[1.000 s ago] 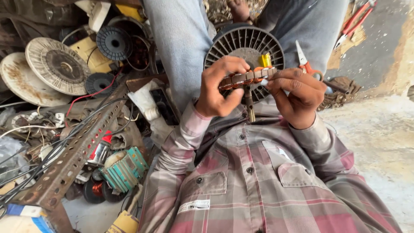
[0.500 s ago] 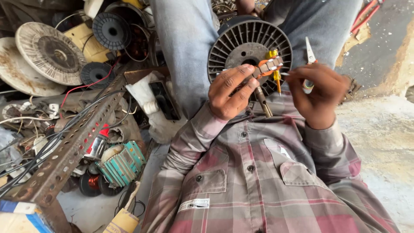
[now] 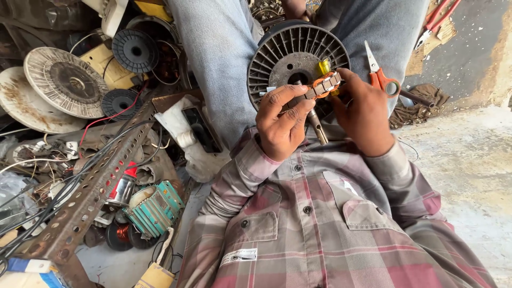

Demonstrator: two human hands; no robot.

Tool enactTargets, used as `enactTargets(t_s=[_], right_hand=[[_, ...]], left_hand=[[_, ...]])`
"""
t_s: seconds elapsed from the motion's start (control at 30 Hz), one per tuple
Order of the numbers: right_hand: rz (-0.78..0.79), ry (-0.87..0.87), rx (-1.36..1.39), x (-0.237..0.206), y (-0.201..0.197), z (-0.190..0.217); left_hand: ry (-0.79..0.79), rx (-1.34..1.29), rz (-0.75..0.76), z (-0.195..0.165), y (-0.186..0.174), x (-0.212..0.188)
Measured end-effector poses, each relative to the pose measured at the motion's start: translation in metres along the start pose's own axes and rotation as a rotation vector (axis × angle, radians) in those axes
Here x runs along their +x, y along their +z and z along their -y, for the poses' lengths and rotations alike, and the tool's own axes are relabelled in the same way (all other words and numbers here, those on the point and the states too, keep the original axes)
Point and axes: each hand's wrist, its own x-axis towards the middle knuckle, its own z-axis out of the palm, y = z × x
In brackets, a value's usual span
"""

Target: The person sits on the floor and uses a screwdriver and scissors to adjust and trim copper windings on a circular electrical component. They repeatedly rotate the component, tighten connections, and trim excess wire.

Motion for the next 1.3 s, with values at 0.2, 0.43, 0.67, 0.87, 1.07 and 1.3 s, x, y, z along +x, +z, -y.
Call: enactTargets(t_s=[0.2,0.43,0.67,0.87,1.07,1.3], right_hand=[[-0.148,0.075,0.795,-0.018,-0.035,-0.002],[-0.303,-0.075,1.056,-0.020,-0.002,0.009],[-0.340,-0.083,0.897,-0.014,-0.005,0.021],[-0.269,-0.061,0.731,-0.017,-0.010,0.034],[-0.441,-0.415,0.576,-0.015,0.015,0.034],[-0.464,-0.258,0.718,-0.031,0.012,0.030]], left_hand=[[-0.169,-0.134,0.000,-0.002,-0.006,0.006],[-0.231,-0.161,-0.011,-0.007,-0.001,0.013],[-0.221,-0.168,-0.018,-0.008,-0.001,0.012],[-0.167,-0.083,-0.035,-0.009,0.000,0.010],[-0.165,-0.058,-0.015,-0.008,-0.002,0.009],[-0.162,-0.078,-0.052,-0.005,0.001,0.008]])
